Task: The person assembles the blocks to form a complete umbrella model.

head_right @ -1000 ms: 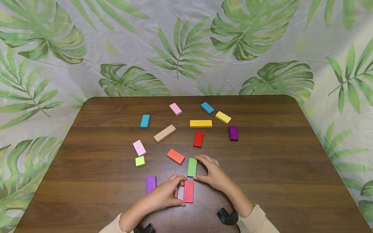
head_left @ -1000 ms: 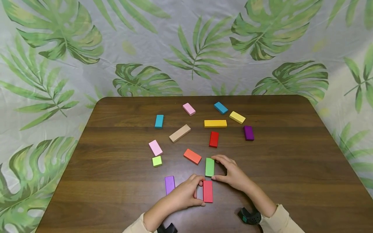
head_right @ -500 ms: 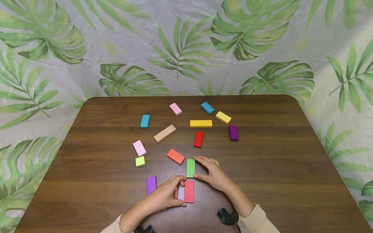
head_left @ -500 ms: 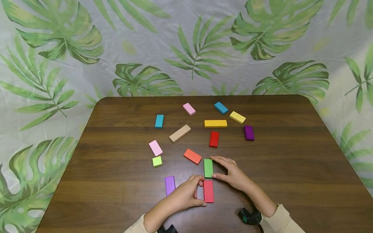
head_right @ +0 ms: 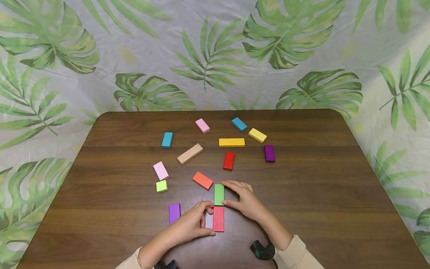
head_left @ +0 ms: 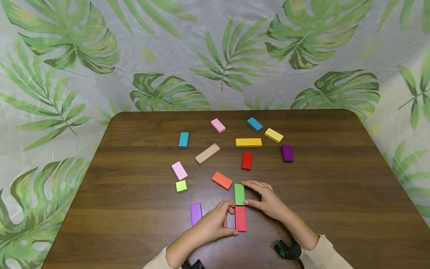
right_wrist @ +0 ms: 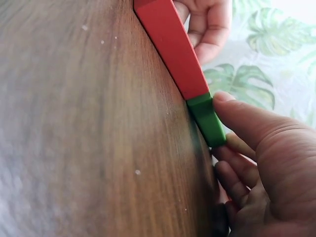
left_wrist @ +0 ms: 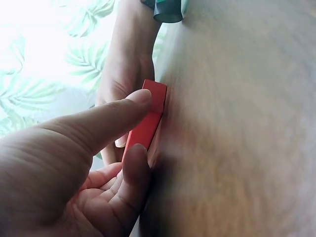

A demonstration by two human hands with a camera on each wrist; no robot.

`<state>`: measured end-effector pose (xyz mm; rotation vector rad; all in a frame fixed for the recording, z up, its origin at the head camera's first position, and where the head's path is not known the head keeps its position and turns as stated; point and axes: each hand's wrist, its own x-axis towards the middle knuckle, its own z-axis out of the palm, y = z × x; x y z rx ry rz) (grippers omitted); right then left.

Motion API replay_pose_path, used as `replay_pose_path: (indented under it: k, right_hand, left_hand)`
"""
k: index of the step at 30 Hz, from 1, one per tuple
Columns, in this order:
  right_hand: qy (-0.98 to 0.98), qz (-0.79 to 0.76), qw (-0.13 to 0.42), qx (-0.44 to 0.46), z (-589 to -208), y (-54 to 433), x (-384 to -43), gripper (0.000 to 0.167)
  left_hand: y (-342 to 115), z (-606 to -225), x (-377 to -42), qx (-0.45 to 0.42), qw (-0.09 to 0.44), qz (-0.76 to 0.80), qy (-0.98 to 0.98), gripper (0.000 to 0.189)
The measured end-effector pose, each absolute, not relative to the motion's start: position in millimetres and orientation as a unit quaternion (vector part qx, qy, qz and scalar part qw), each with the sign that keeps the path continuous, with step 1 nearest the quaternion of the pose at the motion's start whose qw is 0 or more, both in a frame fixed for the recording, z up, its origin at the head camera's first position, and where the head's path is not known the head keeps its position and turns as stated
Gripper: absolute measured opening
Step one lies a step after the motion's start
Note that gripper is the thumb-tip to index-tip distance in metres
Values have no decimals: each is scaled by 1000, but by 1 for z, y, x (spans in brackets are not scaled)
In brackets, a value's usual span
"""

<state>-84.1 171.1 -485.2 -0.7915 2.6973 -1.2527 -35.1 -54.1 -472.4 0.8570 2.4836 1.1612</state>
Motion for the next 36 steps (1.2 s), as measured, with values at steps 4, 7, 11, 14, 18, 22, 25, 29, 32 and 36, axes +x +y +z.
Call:
replay_pose_path:
  k: [4, 7, 11, 14, 18, 22, 25, 29, 32, 36]
  right_hand:
    - [876, -406, 32, -260, -485, 171, -84, 54]
    - [875, -405, 28, -264, -485, 171, -84, 54]
    - [874, -406, 22, -266, -485, 170, -84, 54]
    - [873, -407, 22, -267, -485, 170, -84, 54]
    - [874, -407, 27, -264, -485, 170, -84, 54]
    - [875, -407, 31, -259, -484, 170, -84, 53]
    - [876, -406, 35, -258, -482, 170, -83, 56]
    - [878, -399, 50, -259, -480, 170, -82, 65]
    - [880, -394, 65, -258, -480, 171, -82, 71]
    - [882, -389, 73, -258, -480, 170, -81, 73]
  left_hand:
    - [-54, -475, -35, 298, 125, 409, 853, 62]
    - [-54, -476, -35, 303, 117, 413, 851, 63]
    - [-54, -476, -35, 296, 123, 416, 851, 63]
    - [-54, -475, -35, 286, 134, 416, 853, 63]
    - [-53, -475, -35, 281, 139, 413, 855, 64]
    - [-53, -474, -36, 284, 142, 415, 853, 73]
    - [-53, -472, -36, 288, 144, 416, 850, 78]
    - [-53, -472, -36, 291, 136, 406, 856, 75]
    - [-52, -471, -36, 293, 125, 393, 862, 70]
    - [-52, -472, -35, 297, 117, 384, 867, 69]
